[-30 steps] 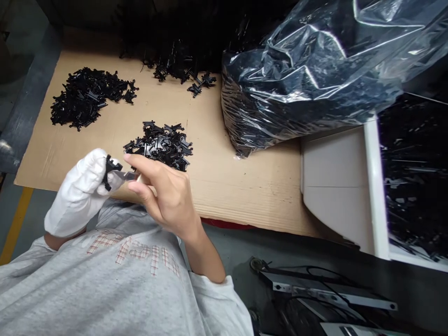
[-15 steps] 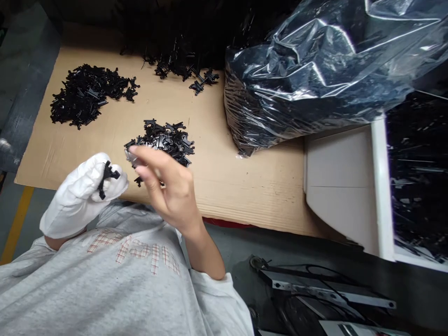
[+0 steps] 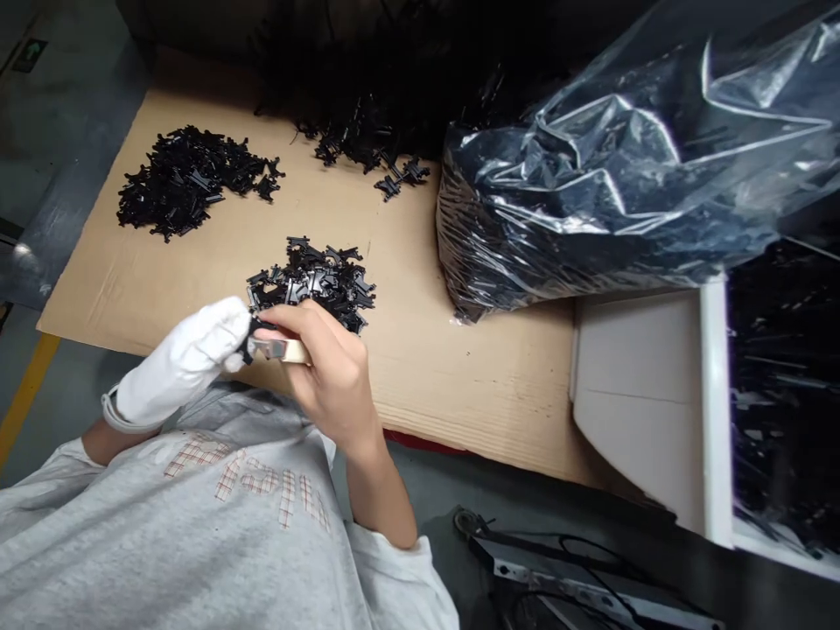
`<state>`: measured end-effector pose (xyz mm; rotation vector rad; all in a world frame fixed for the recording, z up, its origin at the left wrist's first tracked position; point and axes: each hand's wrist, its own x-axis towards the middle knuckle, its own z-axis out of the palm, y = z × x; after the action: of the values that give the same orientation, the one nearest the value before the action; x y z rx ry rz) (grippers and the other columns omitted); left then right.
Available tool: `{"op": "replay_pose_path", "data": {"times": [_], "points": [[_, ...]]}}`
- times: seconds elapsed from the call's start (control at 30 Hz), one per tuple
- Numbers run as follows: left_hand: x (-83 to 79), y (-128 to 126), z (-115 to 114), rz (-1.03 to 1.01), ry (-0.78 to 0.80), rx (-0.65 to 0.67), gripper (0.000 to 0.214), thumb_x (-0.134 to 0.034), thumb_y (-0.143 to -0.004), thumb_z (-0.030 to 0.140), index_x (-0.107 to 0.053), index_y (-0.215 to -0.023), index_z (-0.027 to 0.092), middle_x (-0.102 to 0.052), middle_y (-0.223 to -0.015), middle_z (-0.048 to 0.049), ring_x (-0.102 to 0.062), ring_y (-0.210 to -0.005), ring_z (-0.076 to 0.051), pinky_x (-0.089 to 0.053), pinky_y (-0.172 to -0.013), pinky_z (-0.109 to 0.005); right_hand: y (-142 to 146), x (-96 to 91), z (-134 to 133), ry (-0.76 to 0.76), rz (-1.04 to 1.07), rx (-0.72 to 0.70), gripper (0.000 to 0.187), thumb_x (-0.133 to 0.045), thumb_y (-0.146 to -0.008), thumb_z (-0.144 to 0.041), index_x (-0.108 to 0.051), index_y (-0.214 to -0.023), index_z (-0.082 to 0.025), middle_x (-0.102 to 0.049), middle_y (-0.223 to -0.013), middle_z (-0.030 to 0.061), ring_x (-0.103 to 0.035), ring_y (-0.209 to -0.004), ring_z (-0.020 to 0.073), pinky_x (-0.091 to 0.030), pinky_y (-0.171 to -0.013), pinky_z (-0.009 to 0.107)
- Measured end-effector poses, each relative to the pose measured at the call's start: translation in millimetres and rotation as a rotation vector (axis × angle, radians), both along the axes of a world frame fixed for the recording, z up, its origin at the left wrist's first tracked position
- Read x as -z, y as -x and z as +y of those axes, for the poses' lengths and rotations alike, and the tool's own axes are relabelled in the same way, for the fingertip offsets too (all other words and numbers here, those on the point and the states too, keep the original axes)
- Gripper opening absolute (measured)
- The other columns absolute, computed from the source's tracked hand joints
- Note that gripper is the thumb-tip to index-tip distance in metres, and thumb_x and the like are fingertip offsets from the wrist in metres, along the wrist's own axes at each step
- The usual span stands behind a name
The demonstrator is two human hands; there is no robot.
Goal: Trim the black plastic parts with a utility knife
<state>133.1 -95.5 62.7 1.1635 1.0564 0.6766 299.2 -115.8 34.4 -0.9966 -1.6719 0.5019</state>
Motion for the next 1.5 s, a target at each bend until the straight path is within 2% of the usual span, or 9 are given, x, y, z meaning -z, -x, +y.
{"op": "replay_pose_path", "data": {"times": [0.1, 0.23, 0.3, 0.37, 0.57, 0.77, 0.9, 1.23, 1.5], "points": [[15.1, 16, 19, 0.244, -0.176, 0.075, 0.02, -0.056, -0.093, 0.039, -0.059, -0.082, 0.022, -0.062, -0.076, 0.0009, -0.057, -0.07, -0.015, -0.05, -0.074, -0.028, -13, 10.9, 11, -0.038, -0.118, 0.1, 0.012, -0.064, -0.096, -0.015, -0.067, -0.102, -0.024, -0.071, -0.082, 0.0001, -0.063, -0.069, 0.0142, -0.049, -0.061, 0.028], [41.6, 52, 60, 0.925, -0.374, -0.241, 0.032, -0.051, -0.095, 0.041, -0.064, -0.116, 0.02, -0.073, -0.1, -0.0094, -0.067, -0.093, -0.025, -0.049, -0.088, -0.038, -25, 33.1, 33, 0.024, -0.275, 0.286, 0.01, -0.061, -0.096, -0.017, -0.069, -0.096, -0.023, -0.07, -0.083, 0.0034, -0.064, -0.076, 0.0189, -0.047, -0.067, 0.031], [49.9, 64, 80, 1.168, -0.428, -0.283, 0.041, -0.048, -0.096, 0.038, -0.063, -0.128, 0.017, -0.074, -0.11, -0.0159, -0.067, -0.106, -0.033, -0.048, -0.094, -0.045, -27, 42.7, 41, 0.095, -0.348, 0.351, 0.013, -0.058, -0.097, -0.019, -0.07, -0.094, -0.021, -0.069, -0.084, 0.0053, -0.063, -0.076, 0.0206, -0.044, -0.066, 0.033], [53.1, 69, 97, 1.283, -0.471, -0.276, 0.046, -0.045, -0.097, 0.038, -0.062, -0.133, 0.015, -0.073, -0.117, -0.0196, -0.066, -0.113, -0.038, -0.048, -0.095, -0.049, -26, 48.4, 45, 0.165, -0.406, 0.399, 0.015, -0.056, -0.097, -0.02, -0.071, -0.095, -0.019, -0.068, -0.085, 0.007, -0.061, -0.076, 0.0215, -0.042, -0.065, 0.033], [51.2, 62, 124, 1.472, -0.471, -0.217, 0.047, -0.044, -0.097, 0.042, -0.061, -0.134, 0.017, -0.072, -0.12, -0.0197, -0.066, -0.113, -0.04, -0.047, -0.093, -0.048, -30, 44.3, 40, 0.285, -0.292, 0.412, 0.016, -0.054, -0.096, -0.029, -0.067, -0.093, -0.02, -0.063, -0.085, 0.0055, -0.057, -0.078, 0.0203, -0.042, -0.071, 0.033], [52.9, 62, 130, 1.501, -0.42, -0.185, 0.039, -0.043, -0.097, 0.038, -0.064, -0.123, 0.018, -0.069, -0.12, -0.018, -0.064, -0.113, -0.038, -0.045, -0.095, -0.047, -39, 32.9, 25, 0.382, -0.174, 0.35, 0.041, -0.039, -0.104, -0.048, -0.059, -0.08, -0.022, -0.052, -0.068, -0.0008, -0.05, -0.062, 0.0157, -0.04, -0.063, 0.03], [55.2, 62, 130, 1.552, -0.472, -0.215, 0.044, -0.046, -0.095, 0.04, -0.06, -0.127, 0.014, -0.064, -0.127, -0.0231, -0.059, -0.117, -0.041, -0.044, -0.095, -0.05, -41, 29.1, 10, 0.464, -0.096, 0.299, 0.045, -0.041, -0.103, -0.057, -0.058, -0.081, -0.022, -0.048, -0.061, -0.0041, -0.044, -0.052, 0.0122, -0.035, -0.053, 0.027], [48.2, 65, 138, 1.57, -0.538, -0.212, 0.041, -0.038, -0.098, 0.037, -0.068, -0.11, 0.012, -0.072, -0.112, -0.0226, -0.065, -0.109, -0.042, -0.043, -0.085, -0.047, -45, 33.3, -22, 0.558, 0.14, 0.261, 0.046, -0.042, -0.101, -0.063, -0.051, -0.079, -0.023, -0.033, -0.055, -0.0094, -0.032, -0.044, 0.0085, -0.029, -0.043, 0.023], [36.7, 76, 136, 1.612, -0.645, -0.238, 0.051, -0.024, -0.102, 0.038, -0.068, -0.106, 0.012, -0.071, -0.11, -0.0218, -0.064, -0.103, -0.038, -0.037, -0.076, -0.043, -44, 39.0, -38, 0.607, 0.24, 0.214, 0.044, -0.04, -0.102, -0.061, -0.045, -0.078, -0.025, -0.029, -0.054, -0.0108, -0.029, -0.043, 0.0086, -0.033, -0.041, 0.022]]}}
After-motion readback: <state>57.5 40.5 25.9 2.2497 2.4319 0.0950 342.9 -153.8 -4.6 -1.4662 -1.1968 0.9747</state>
